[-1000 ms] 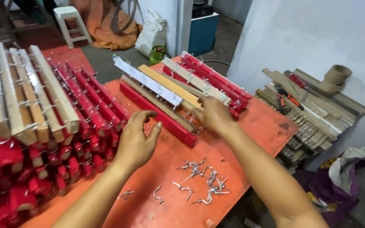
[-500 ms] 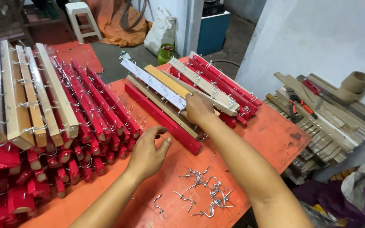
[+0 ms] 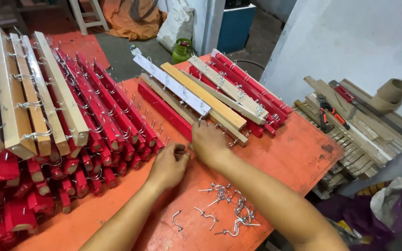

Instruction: Assembling coat hangers by inserting metal hooks into wooden and plastic bars and securing them with pliers.

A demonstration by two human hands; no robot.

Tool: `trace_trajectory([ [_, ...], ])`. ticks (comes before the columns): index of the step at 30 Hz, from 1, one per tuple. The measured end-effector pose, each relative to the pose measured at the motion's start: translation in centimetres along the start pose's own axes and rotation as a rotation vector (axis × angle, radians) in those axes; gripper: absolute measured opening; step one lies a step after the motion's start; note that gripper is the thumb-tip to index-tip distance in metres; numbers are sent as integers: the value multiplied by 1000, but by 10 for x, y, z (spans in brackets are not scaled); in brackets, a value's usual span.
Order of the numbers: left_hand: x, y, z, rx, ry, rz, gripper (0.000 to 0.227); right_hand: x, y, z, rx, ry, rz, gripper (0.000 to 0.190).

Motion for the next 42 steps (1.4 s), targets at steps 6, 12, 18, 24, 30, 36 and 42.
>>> trace_trajectory([
  [6, -3, 3, -9, -29, 30, -4, 43, 8, -19, 19, 216, -136, -188, 30],
  [12, -10, 5, -6, -45, 5, -5, 43, 25, -5, 42, 168, -312, -346, 38],
  [18, -20, 10, -3, -30, -2, -22, 42, 33, 26, 33, 192, -364, -520, 49],
  [24, -26, 7, -3, -25, -13, -19, 42, 35, 10, 29, 175, -404, -522, 53],
  [30, -38, 18, -2, -34, -16, -51, 42, 37, 7, 38, 243, -456, -526, 61],
  [36, -44, 27, -4, -30, -30, -44, 41, 35, 20, 43, 343, -455, -454, 57],
  [42, -45, 34, -6, -59, -13, -39, 43, 23, 23, 54, 444, -396, -392, 46],
])
Point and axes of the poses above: each hand's wrist, its own x-axis towards the middle knuckle, its own y-axis out of the back of the hand, z = x × y, the point moved 5 cm from there along x, towards the middle knuckle, and after that the axes turned 15 degrees about z, right-handed, at the moved point
